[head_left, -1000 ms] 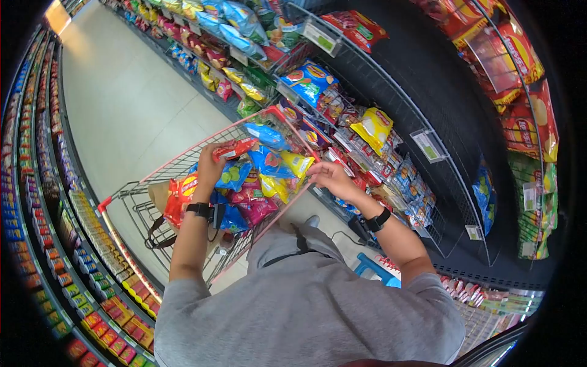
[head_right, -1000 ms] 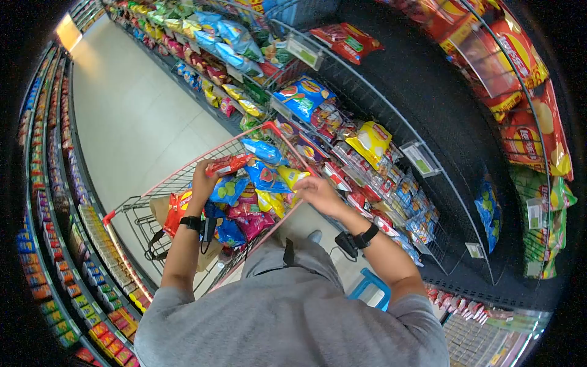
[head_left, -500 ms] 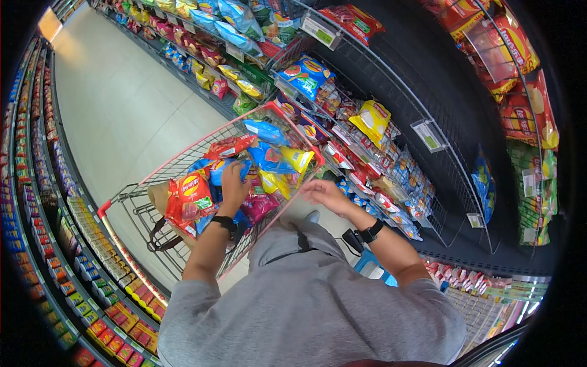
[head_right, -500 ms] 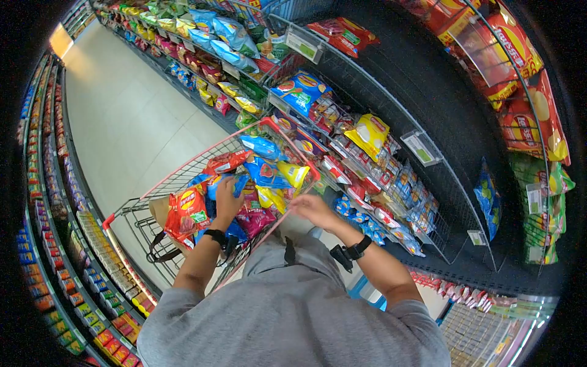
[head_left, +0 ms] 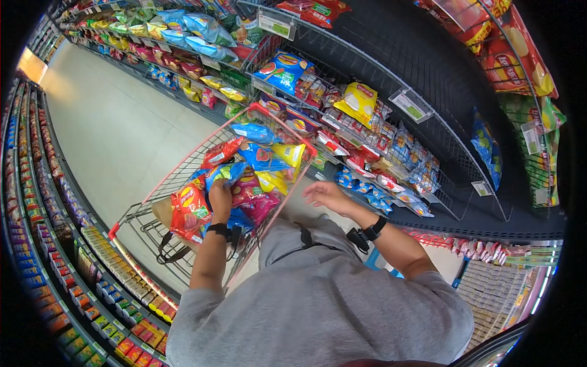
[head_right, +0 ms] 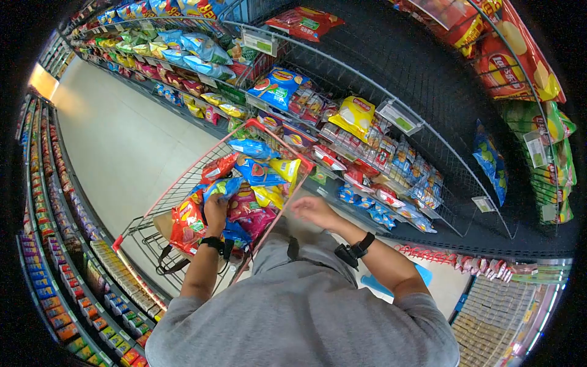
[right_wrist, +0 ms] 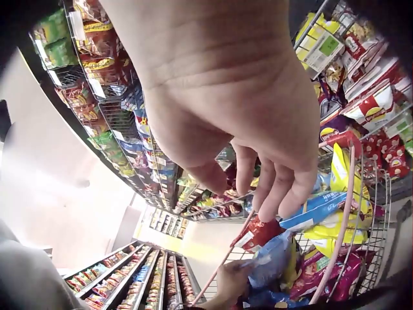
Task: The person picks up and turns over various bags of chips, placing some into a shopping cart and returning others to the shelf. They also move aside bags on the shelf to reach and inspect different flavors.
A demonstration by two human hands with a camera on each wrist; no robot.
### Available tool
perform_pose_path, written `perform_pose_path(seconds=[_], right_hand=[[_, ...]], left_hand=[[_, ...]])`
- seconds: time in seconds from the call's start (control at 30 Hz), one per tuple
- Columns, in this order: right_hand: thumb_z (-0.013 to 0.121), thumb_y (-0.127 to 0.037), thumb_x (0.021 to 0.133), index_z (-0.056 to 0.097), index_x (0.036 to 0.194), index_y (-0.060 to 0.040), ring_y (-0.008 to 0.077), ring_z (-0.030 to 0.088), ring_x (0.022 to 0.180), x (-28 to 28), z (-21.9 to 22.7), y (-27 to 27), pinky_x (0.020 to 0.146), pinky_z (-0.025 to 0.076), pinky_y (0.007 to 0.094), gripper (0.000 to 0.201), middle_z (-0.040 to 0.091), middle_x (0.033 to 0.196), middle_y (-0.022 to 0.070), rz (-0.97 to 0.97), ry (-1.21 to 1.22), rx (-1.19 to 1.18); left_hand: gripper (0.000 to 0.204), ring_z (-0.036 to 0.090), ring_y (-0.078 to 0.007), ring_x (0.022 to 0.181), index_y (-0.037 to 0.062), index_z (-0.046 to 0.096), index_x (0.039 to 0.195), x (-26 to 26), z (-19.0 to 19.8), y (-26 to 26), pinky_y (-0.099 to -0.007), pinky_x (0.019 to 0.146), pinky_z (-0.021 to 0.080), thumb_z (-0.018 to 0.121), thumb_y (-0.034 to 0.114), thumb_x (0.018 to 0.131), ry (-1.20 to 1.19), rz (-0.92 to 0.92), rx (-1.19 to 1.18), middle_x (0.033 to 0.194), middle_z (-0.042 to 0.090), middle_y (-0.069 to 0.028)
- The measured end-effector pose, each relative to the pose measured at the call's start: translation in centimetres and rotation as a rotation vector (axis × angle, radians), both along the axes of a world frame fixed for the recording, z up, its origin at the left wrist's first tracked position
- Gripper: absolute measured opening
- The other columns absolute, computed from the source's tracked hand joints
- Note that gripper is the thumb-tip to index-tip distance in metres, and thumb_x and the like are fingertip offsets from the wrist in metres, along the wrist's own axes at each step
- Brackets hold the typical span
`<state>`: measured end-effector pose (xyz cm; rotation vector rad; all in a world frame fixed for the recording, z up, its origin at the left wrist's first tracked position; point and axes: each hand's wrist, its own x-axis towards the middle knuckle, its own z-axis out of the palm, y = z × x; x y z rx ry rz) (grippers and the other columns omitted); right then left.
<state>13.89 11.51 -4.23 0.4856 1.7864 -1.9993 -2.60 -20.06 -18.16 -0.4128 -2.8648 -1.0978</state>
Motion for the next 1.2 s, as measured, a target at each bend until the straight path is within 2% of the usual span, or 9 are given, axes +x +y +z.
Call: perform_pose_path(seconds=[0.3,0.37,0.57,0.6,0.7,0.97,1.07,1.1,1.2], right_hand=[[0.059,-0.024,0.091,0.06,0.111,-0.0051,0.0137,0.062,0.091,3.6,-0.1,1.8,0.078,0.051,0.0292,0.028,0.064,0.109,0.0053,0.075,0.044,-0.084],[0.057,-0.035,0.094,0.058,0.114,-0.0049,0.0166,0.063,0.093,4.5,0.8,3.3,0.08,0.052,0.0314,0.037,0.064,0.113,0.0088,0.053,0.026,-0.159],[0.041,-0.067,0.089,0.038,0.139,-0.0024,0.0275,0.06,0.111,9.2,4.5,8.3,0.092,0.05,0.0406,0.081,0.053,0.13,0.0211,-0.027,-0.082,-1.116],[0.041,-0.067,0.089,0.037,0.14,-0.0023,0.0277,0.058,0.113,10.2,5.0,8.7,0.094,0.049,0.0406,0.082,0.052,0.132,0.0208,-0.162,-0.079,-1.102],[0.044,-0.063,0.09,0.035,0.141,-0.0027,0.0281,0.053,0.121,13.3,7.0,9.9,0.101,0.045,0.04,0.08,0.048,0.137,0.019,-0.478,0.039,-1.0],[0.059,-0.036,0.091,0.041,0.134,-0.0016,0.0275,0.06,0.11,24.1,5.1,16.7,0.095,0.05,0.0391,0.058,0.055,0.126,0.0175,-0.946,0.209,-0.717],[0.065,-0.024,0.089,0.042,0.131,-0.0011,0.0242,0.062,0.105,27.3,5.1,18.2,0.09,0.053,0.0372,0.053,0.058,0.121,0.0152,-1.074,0.315,-0.432],[0.065,-0.021,0.088,0.043,0.13,-0.0009,0.023,0.062,0.104,28.2,5.5,18.4,0.089,0.053,0.0365,0.052,0.058,0.12,0.0143,-1.085,0.344,-0.393],[0.068,-0.014,0.086,0.043,0.129,-0.0005,0.0185,0.059,0.106,30.2,5.0,18.3,0.089,0.051,0.034,0.051,0.058,0.119,0.012,-1.068,0.426,-0.274]], left_hand=[[0.011,0.063,-0.0275,0.091,-0.0011,0.063,0.094,2.7,13.9,4.7,-0.0346,0.081,0.047,0.059,-0.003,0.083,0.173,0.051,0.444,0.093,0.065,-0.0151],[0.01,0.063,-0.0271,0.092,-0.0015,0.064,0.092,4.1,17.9,7.7,-0.0341,0.084,0.047,0.059,-0.004,0.083,0.189,-0.091,0.521,0.095,0.066,-0.0154],[0.015,0.063,-0.0283,0.101,-0.0007,0.066,0.084,10.1,26.4,17.3,-0.0375,0.086,0.05,0.061,-0.008,0.072,0.201,-0.76,0.641,0.094,0.068,-0.0154],[0.017,0.063,-0.029,0.102,-0.0004,0.067,0.084,11.2,27.0,18.7,-0.0387,0.086,0.051,0.061,-0.009,0.07,0.203,-0.905,0.633,0.094,0.069,-0.0142],[0.025,0.061,-0.0289,0.107,0.0023,0.07,0.088,14.8,28.1,22.7,-0.0399,0.09,0.05,0.061,-0.01,0.067,0.01,-1.263,0.57,0.101,0.068,-0.0098],[0.042,0.052,-0.0299,0.12,0.0069,0.065,0.11,20.6,27.6,30.2,-0.0398,0.102,0.042,0.053,-0.011,0.073,-0.365,-1.641,0.175,0.122,0.06,-0.0089],[0.034,0.049,-0.0279,0.124,0.0063,0.065,0.109,21.5,25.5,32.0,-0.0375,0.103,0.04,0.056,-0.005,0.079,-0.68,-1.455,0.105,0.122,0.06,-0.0115],[0.037,0.047,-0.0261,0.126,0.0054,0.057,0.121,21.5,23.0,32.3,-0.0352,0.103,0.039,0.059,0.002,0.084,-0.613,-1.358,0.036,0.128,0.055,-0.0137],[0.054,0.047,-0.0259,0.125,0.0042,0.041,0.136,24.3,20.5,35.3,-0.0347,0.101,0.04,0.063,0.01,0.087,-0.949,-1.055,0.457,0.134,0.048,-0.015]])
